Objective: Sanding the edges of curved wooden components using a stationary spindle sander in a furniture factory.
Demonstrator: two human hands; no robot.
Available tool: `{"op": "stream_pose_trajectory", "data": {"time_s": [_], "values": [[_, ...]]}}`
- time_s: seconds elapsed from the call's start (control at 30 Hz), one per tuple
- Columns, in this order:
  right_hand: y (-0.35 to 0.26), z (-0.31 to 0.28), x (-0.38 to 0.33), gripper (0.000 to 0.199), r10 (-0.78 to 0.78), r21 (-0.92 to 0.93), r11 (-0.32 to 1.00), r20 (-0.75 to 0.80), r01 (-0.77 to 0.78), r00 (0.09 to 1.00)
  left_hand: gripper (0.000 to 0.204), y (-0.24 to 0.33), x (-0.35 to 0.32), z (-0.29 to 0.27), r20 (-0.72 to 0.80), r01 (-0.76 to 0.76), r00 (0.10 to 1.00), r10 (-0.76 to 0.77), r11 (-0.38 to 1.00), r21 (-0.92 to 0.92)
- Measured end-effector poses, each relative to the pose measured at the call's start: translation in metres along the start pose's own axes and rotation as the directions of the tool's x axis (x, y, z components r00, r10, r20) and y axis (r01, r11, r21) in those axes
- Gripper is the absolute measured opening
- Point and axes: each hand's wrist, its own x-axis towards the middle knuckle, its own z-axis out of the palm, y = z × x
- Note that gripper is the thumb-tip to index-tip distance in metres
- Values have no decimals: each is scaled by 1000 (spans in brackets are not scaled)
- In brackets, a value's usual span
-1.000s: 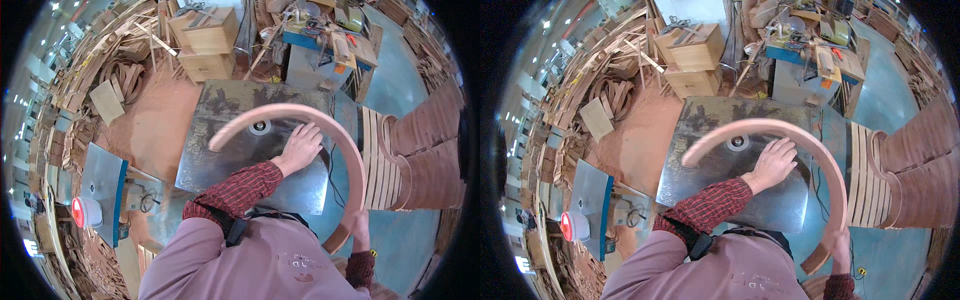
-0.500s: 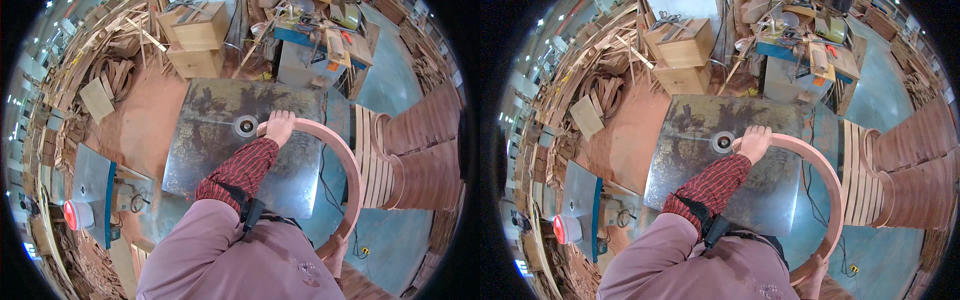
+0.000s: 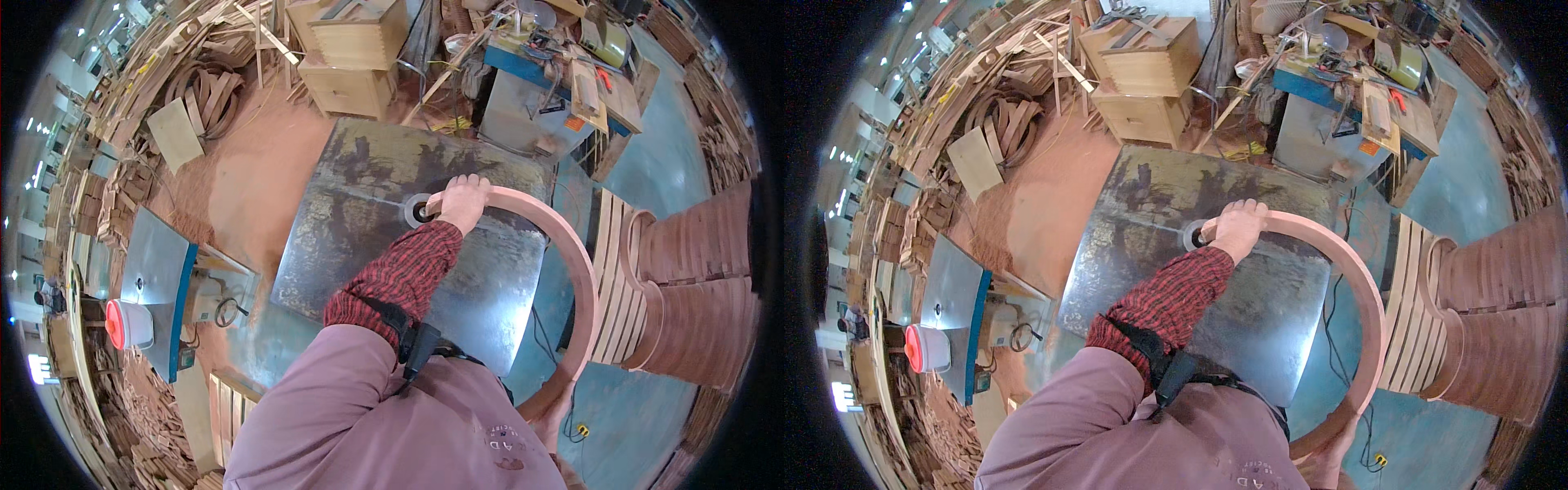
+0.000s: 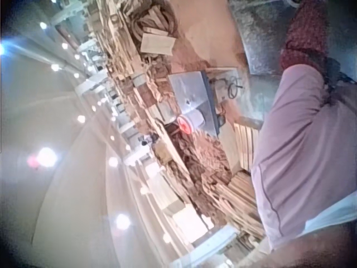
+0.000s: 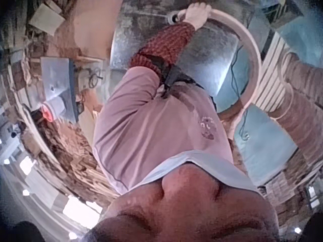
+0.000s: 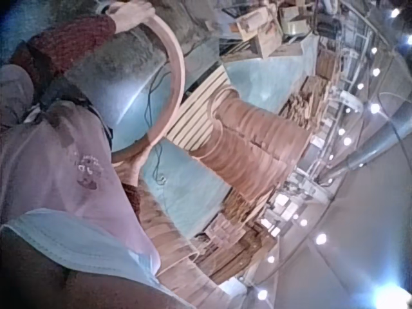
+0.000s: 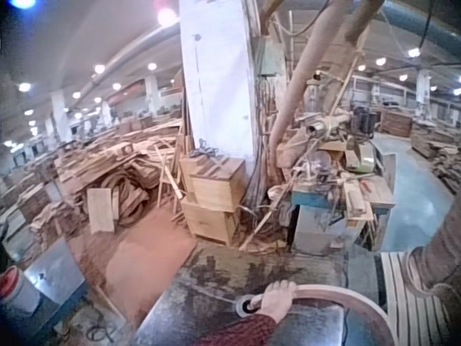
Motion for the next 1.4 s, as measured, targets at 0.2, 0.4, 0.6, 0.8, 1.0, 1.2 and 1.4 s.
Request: {"op": "stream_pose_trajectory", "data": {"time_s": [0.2, 0.4, 0.6, 0.8, 1.0, 1.2, 1.4], "values": [[-7, 4, -8, 63, 1, 1, 1000, 19, -1, 1000, 16, 1, -8, -1, -7, 10, 1000, -10, 999, 33], [-13, 22, -26, 60, 59, -24, 998, -32, -60, 998, 18, -7, -28, -9, -48, 14, 999, -13, 1000, 18], [5, 4, -12, 62, 28, 19, 999, 40, -28, 999, 18, -16, -42, -28, -74, 2, 997, 1, 999, 44], [11, -1, -9, 61, 4, -51, 999, 143, 3, 990, 20, -33, -63, -38, -108, 10, 994, 0, 996, 90], [14, 10, -11, 60, -26, -131, 990, 131, 44, 991, 23, -49, -85, -52, -101, 54, 994, -45, 995, 84], [21, 13, -6, 55, -66, -131, 987, 188, 92, 980, 26, -71, -107, -52, -146, 99, 986, -82, 989, 113], [20, 28, -8, 53, -44, -144, 987, 147, 65, 988, 26, -88, -124, -56, -89, 180, 982, -167, 968, 176]]}}
